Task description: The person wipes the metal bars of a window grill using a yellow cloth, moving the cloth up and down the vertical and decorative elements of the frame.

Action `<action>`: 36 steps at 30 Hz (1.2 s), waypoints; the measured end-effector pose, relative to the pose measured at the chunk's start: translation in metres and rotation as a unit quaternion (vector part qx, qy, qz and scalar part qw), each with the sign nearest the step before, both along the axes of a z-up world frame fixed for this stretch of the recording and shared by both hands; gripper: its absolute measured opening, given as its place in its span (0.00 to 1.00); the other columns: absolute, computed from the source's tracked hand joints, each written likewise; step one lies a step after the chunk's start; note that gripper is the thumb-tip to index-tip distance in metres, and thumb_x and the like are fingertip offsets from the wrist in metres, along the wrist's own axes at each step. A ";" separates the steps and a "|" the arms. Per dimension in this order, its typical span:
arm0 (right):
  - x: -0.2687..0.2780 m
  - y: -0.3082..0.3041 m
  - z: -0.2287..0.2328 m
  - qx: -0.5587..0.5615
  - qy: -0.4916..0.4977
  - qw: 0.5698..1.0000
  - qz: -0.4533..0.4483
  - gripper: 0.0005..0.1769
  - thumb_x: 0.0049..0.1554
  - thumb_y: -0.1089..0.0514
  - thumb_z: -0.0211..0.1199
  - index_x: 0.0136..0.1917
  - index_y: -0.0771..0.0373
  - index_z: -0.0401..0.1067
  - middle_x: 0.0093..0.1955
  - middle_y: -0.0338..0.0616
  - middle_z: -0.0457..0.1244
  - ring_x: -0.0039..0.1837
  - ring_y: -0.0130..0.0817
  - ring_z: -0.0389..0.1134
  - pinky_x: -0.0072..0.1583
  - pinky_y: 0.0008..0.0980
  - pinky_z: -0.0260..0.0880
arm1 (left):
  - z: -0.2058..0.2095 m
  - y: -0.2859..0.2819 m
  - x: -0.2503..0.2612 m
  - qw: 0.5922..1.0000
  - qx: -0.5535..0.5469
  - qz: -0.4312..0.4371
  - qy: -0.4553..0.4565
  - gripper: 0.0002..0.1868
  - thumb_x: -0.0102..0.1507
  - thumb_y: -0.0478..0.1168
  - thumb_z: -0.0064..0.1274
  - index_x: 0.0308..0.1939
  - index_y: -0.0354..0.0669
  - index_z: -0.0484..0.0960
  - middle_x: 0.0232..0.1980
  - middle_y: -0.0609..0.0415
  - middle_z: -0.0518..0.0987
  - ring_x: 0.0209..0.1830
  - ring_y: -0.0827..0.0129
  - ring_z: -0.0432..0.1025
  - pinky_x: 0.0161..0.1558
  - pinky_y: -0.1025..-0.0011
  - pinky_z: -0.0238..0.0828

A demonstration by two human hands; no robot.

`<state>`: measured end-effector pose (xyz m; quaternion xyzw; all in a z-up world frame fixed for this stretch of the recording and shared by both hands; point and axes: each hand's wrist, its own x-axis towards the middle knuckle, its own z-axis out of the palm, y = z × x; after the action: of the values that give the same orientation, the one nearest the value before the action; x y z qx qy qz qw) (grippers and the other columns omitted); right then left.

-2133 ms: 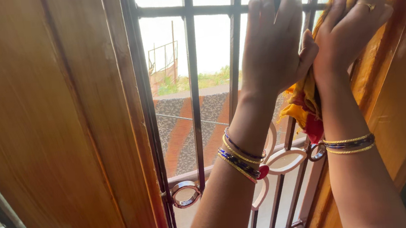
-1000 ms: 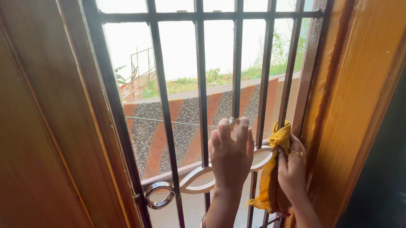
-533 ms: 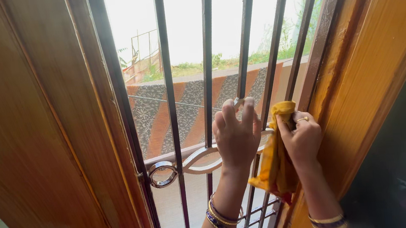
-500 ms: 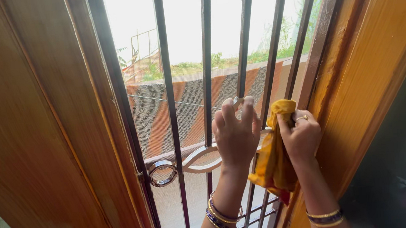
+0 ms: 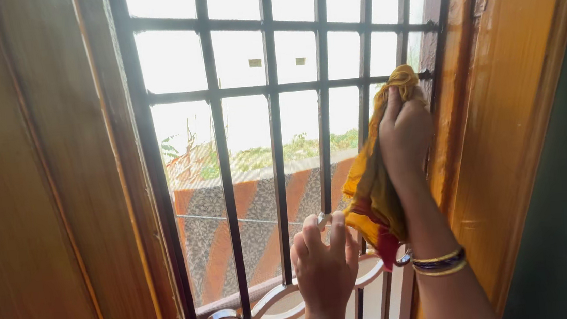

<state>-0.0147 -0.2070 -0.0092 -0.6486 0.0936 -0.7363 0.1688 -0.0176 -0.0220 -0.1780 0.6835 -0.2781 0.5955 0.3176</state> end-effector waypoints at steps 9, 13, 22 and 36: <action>0.021 -0.050 -0.090 0.173 0.038 0.907 0.382 0.24 0.69 0.40 0.57 0.48 0.65 0.71 0.38 0.35 0.63 0.37 0.25 0.64 0.40 0.30 0.65 | -0.012 -0.008 0.010 1.000 0.009 0.013 0.003 0.20 0.62 0.47 0.58 0.57 0.52 0.78 0.53 0.46 0.73 0.44 0.58 0.69 0.41 0.61 0.71; 0.028 -0.031 -0.146 0.144 0.054 0.971 0.182 0.24 0.69 0.42 0.54 0.45 0.65 0.70 0.34 0.38 0.64 0.33 0.27 0.64 0.36 0.30 0.64 | -0.016 -0.009 0.012 1.000 0.002 0.026 0.000 0.19 0.64 0.47 0.57 0.58 0.54 0.78 0.54 0.48 0.73 0.46 0.60 0.69 0.43 0.61 0.71; 0.009 0.001 -0.202 0.125 0.038 0.988 0.086 0.20 0.71 0.52 0.53 0.44 0.70 0.72 0.31 0.44 0.63 0.32 0.35 0.62 0.36 0.37 0.59 | -0.012 -0.005 0.009 1.000 -0.014 0.006 -0.018 0.17 0.64 0.45 0.56 0.57 0.52 0.79 0.54 0.46 0.74 0.45 0.58 0.70 0.41 0.62 0.72; -0.039 0.086 -0.242 0.109 0.008 0.948 0.300 0.22 0.68 0.59 0.37 0.69 0.69 0.62 0.62 0.46 0.58 0.66 0.33 0.59 0.67 0.37 0.58 | -0.016 0.006 0.003 0.993 -0.001 -0.115 0.012 0.25 0.63 0.44 0.49 0.64 0.45 0.77 0.60 0.36 0.71 0.51 0.49 0.69 0.49 0.54 0.69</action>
<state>-0.0537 -0.1208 -0.2507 -0.6301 -0.0242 -0.6318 0.4508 -0.0149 -0.0164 -0.1942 0.6538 -0.3503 0.5474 0.3875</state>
